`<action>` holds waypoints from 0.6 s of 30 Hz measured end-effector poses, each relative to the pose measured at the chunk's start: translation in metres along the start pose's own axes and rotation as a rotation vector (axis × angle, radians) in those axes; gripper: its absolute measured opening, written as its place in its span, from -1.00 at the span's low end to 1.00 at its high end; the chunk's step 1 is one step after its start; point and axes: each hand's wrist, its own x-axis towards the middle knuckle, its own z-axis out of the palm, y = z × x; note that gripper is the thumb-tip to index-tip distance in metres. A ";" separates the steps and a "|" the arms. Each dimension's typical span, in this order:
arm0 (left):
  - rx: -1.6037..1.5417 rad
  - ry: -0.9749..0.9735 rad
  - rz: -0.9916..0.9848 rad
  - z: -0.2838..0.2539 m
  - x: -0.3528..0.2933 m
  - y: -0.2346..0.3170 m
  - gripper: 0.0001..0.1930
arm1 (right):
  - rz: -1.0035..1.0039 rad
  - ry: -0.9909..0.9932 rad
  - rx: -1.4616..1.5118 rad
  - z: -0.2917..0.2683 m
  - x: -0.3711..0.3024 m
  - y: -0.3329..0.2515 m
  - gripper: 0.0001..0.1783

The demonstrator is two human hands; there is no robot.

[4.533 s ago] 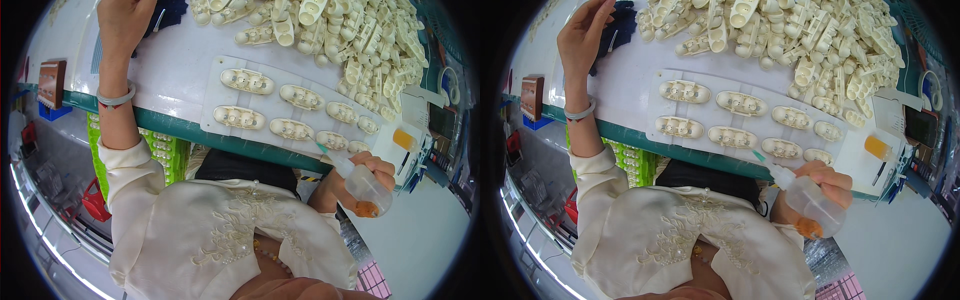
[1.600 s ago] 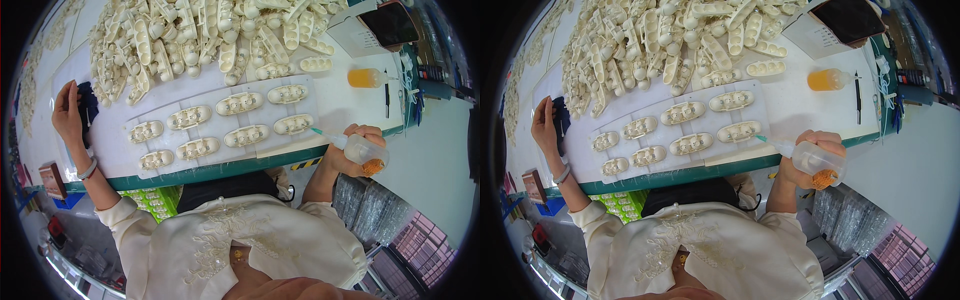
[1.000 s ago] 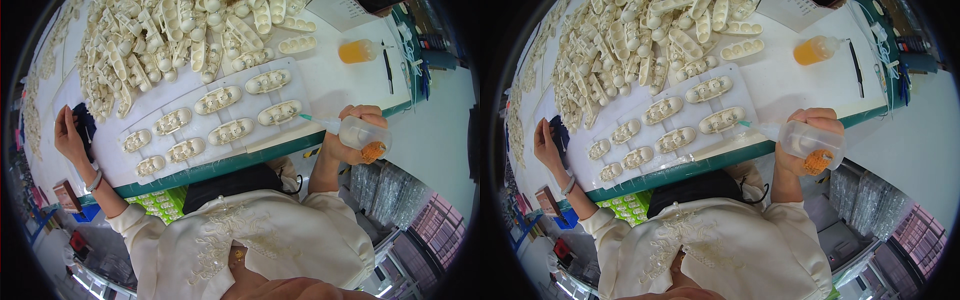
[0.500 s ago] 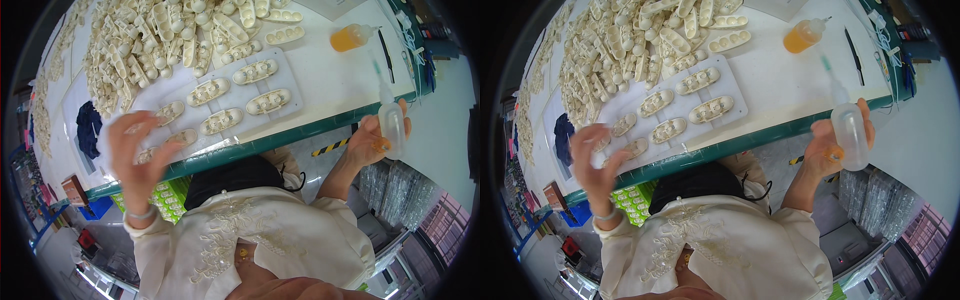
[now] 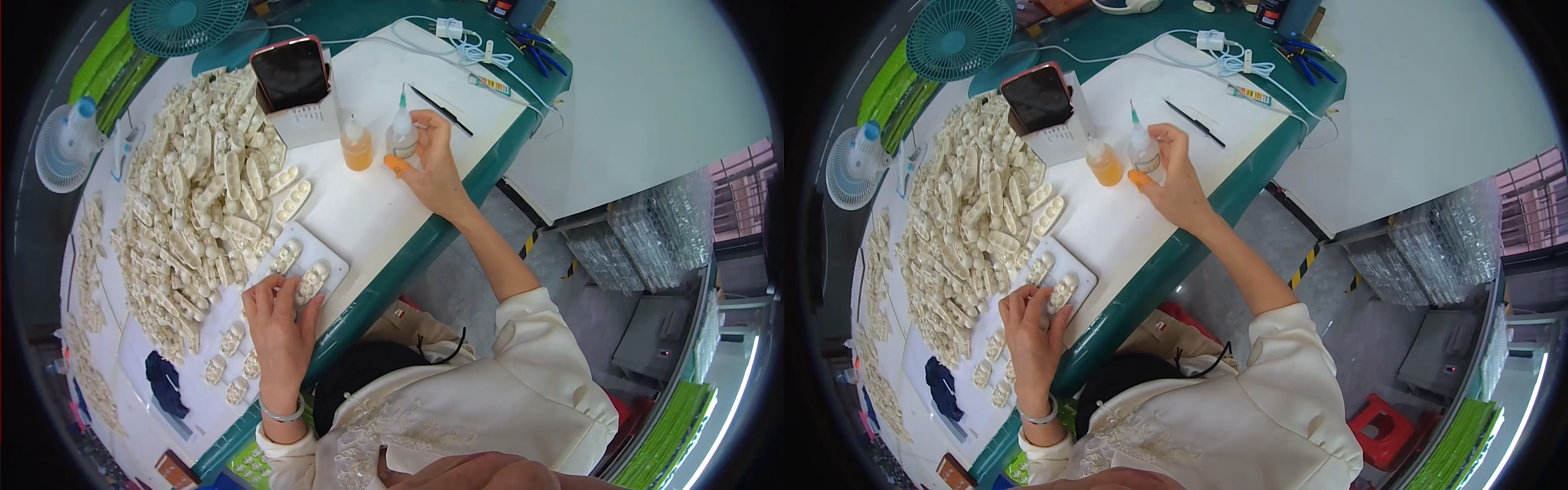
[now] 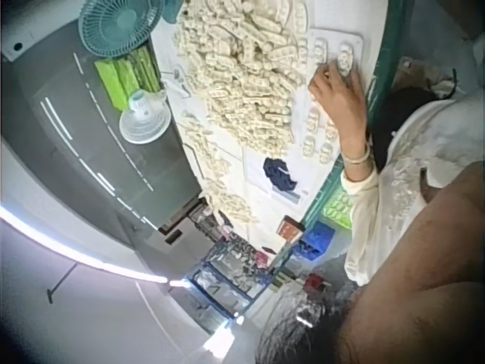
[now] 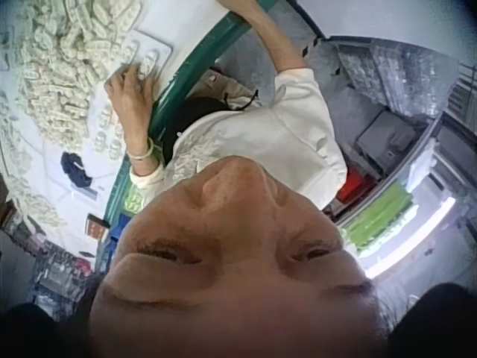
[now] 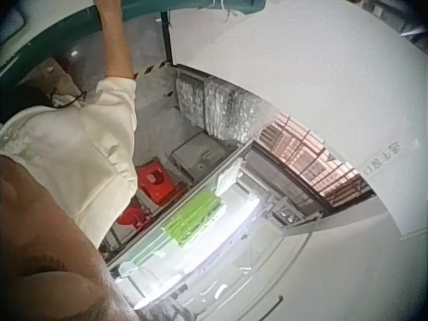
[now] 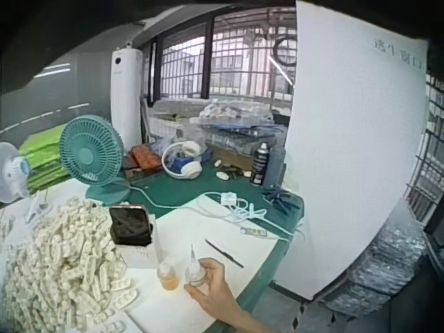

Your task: Assemble small plastic components by applying liquid adhesive and placing them into a sorted tray.

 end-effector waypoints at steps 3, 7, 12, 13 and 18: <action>-0.009 0.008 0.007 0.002 0.002 0.001 -0.68 | 0.063 -0.035 -0.085 -0.001 -0.001 -0.003 -0.31; -0.042 0.002 -0.037 0.001 0.004 0.003 -0.70 | 0.041 -0.197 -0.404 -0.038 -0.001 -0.019 -0.34; -0.047 0.046 -0.035 0.005 0.002 0.001 -0.68 | 0.077 0.157 -0.646 -0.110 0.048 0.019 -0.77; -0.040 0.063 -0.017 0.007 0.001 0.000 -0.67 | 0.061 0.105 -0.741 -0.119 0.061 0.035 -0.79; -0.061 0.124 -0.029 0.011 -0.003 -0.002 -0.67 | 0.067 -0.153 -1.043 -0.142 0.088 0.068 -0.88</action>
